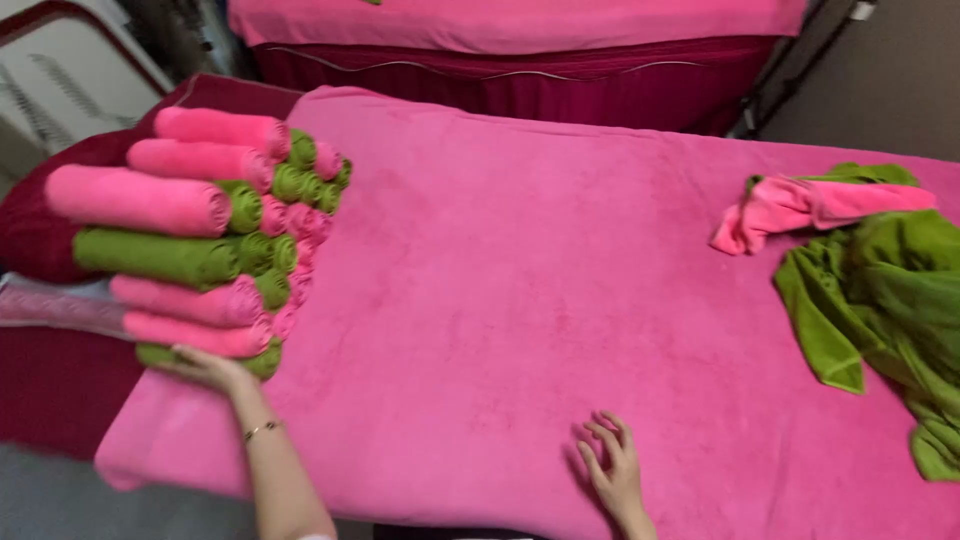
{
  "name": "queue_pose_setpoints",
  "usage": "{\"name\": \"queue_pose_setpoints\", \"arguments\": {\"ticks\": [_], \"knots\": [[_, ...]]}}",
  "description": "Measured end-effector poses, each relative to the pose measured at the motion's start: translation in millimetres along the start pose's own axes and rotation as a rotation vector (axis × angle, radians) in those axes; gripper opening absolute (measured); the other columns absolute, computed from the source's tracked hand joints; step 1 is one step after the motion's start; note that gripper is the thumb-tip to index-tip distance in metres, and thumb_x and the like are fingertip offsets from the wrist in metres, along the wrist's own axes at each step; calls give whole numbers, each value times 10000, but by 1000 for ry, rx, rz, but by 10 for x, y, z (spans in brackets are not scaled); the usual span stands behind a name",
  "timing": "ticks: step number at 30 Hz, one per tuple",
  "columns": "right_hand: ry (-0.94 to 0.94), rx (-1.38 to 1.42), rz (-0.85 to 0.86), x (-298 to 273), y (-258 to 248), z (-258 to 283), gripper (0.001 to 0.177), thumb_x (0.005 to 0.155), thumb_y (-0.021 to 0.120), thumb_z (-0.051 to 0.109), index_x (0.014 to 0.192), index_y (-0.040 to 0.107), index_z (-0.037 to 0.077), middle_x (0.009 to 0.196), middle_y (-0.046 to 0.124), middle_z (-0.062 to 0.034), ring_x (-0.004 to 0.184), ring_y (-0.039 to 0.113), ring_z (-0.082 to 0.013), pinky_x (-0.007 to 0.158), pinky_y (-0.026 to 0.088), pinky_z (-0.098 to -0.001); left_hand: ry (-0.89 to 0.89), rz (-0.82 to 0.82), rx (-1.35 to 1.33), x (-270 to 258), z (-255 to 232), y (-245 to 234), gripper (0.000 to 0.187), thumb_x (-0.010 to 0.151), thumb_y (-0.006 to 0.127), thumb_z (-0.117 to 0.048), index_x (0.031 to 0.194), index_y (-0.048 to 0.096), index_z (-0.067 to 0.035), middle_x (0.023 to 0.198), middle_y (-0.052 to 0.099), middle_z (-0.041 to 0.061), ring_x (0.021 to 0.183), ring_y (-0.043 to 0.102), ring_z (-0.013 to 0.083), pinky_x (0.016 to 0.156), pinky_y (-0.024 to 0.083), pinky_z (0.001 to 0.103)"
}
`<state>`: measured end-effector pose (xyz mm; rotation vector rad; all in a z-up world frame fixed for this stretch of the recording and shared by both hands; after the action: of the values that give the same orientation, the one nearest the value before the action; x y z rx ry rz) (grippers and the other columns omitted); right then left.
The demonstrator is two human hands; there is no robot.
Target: Folding and rolling towels into decorative rose shapes on a spa treatment table.
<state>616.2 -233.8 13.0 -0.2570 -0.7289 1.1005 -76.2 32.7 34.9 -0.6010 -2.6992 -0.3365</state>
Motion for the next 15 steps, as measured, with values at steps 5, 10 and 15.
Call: {"name": "queue_pose_setpoints", "arguments": {"ticks": [5, 10, 15], "knots": [[-82, -98, -85, 334, -266, -123, 254, 942, 721, 192, 1183, 720, 111, 1220, 673, -116, 1213, 604, -291, 1081, 492, -424, -118, 26, -111, -156, 215, -21, 736, 1235, 416, -483, 1691, 73, -17, 1750, -41, 189, 1667, 47, 317, 1388, 84, 449], [-167, -250, -189, 1269, -1632, -760, 160, 948, 642, 117, 789, 635, 134, 840, 712, -76, 819, 640, -315, 818, 482, -479, -251, 5, -224, -710, 461, -183, 763, 1239, 435, -512, 1704, 69, -30, 1752, -97, 110, 1670, 16, 250, 1391, 47, 403], [461, -724, -436, 1543, -3181, -2278, 466, 937, 748, 393, 1351, 718, 182, 1334, 610, -239, 1178, 586, -464, 1030, 442, -549, 61, 238, -46, -2209, -198, -267, 412, 1192, 478, 15, 1560, 307, 83, 1611, 321, 341, 1517, 324, 452, 1256, 269, 528]]}}
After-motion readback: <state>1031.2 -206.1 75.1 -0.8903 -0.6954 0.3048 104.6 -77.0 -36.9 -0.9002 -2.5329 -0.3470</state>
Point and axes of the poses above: each hand's wrist, its own x-axis towards the middle knuckle, its own y-axis out of the palm, z = x × y, the point moved 9 cm from there along x, towards the middle knuckle
